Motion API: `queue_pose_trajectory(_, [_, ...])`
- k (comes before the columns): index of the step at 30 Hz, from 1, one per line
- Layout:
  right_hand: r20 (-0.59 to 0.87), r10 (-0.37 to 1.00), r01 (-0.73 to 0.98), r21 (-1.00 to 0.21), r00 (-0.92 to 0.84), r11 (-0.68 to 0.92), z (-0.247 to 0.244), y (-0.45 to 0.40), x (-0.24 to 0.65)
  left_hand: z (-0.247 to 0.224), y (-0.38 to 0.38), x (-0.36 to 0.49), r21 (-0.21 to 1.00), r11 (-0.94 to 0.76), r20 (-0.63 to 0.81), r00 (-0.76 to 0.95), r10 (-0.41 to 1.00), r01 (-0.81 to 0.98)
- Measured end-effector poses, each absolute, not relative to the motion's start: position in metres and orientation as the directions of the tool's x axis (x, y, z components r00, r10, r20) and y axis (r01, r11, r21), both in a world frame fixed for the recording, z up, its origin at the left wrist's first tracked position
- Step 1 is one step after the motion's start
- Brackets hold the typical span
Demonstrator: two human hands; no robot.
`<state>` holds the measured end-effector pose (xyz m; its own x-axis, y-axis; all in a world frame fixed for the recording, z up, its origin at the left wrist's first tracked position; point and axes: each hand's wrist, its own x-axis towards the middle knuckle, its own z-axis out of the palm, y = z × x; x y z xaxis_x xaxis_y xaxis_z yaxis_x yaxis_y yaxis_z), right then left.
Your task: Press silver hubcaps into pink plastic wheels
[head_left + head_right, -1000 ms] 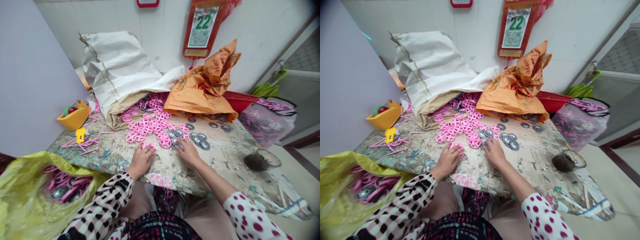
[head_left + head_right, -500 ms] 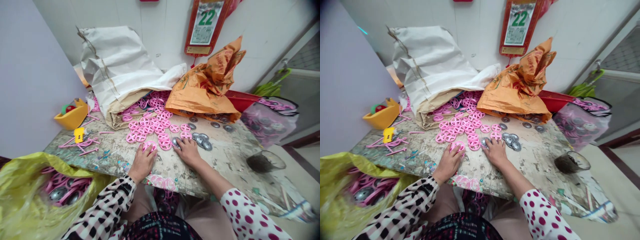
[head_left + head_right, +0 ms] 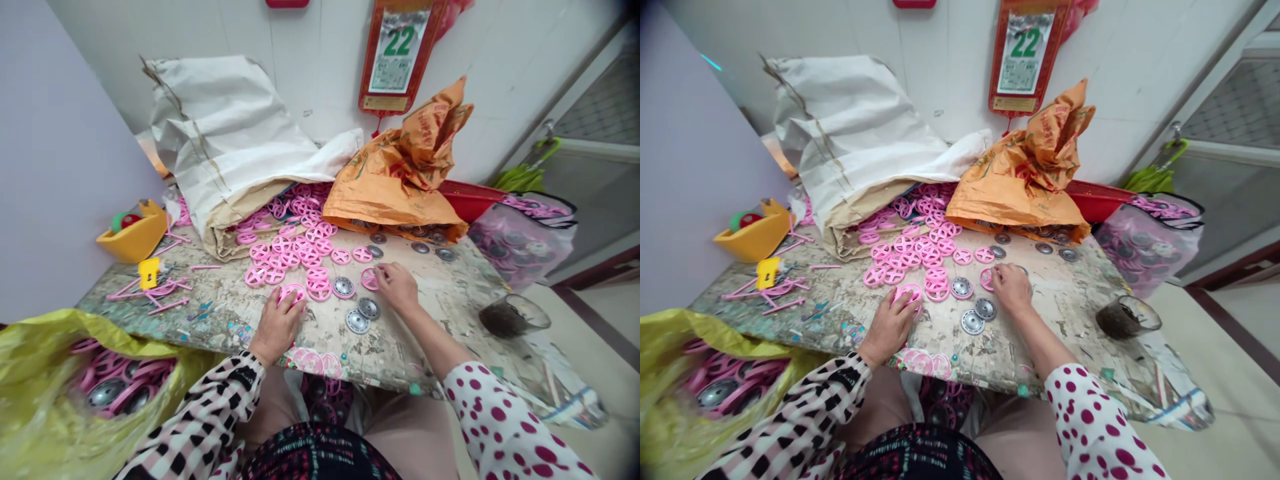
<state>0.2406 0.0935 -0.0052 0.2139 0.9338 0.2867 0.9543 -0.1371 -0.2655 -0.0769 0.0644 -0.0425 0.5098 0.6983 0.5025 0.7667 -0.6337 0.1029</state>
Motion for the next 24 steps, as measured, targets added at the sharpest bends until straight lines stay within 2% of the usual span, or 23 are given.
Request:
queue_pose_trajectory(3, [0.159,0.937,0.946,-0.150,0.310,-0.287,-0.012,0.106,0.258,-0.041,0.064,-0.077,0.096,-0.628,0.498,0.510,0.702,0.772])
queue_pose_trajectory(5, [0.016,0.946,0.939,-0.135,0.323,-0.318,-0.020,0.107,0.265,-0.041,0.063,-0.077,0.090,-0.627,0.496,0.511,0.702,0.773])
queue_pose_trajectory(7, [-0.057,0.954,0.944,-0.136,0.294,-0.300,-0.027,0.104,0.268,-0.041,0.064,-0.077,0.089,-0.630,0.498,0.513,0.699,0.772])
queue_pose_trajectory(19, [-0.041,0.996,0.991,-0.103,0.078,-0.082,-0.026,0.043,0.238,-0.043,0.066,-0.077,0.088,-0.635,0.495,0.519,0.696,0.767])
queue_pose_trajectory(24, [0.113,0.988,0.983,-0.158,0.108,-0.090,-0.028,0.056,0.242,-0.043,0.064,-0.078,0.108,-0.620,0.506,0.494,0.707,0.777])
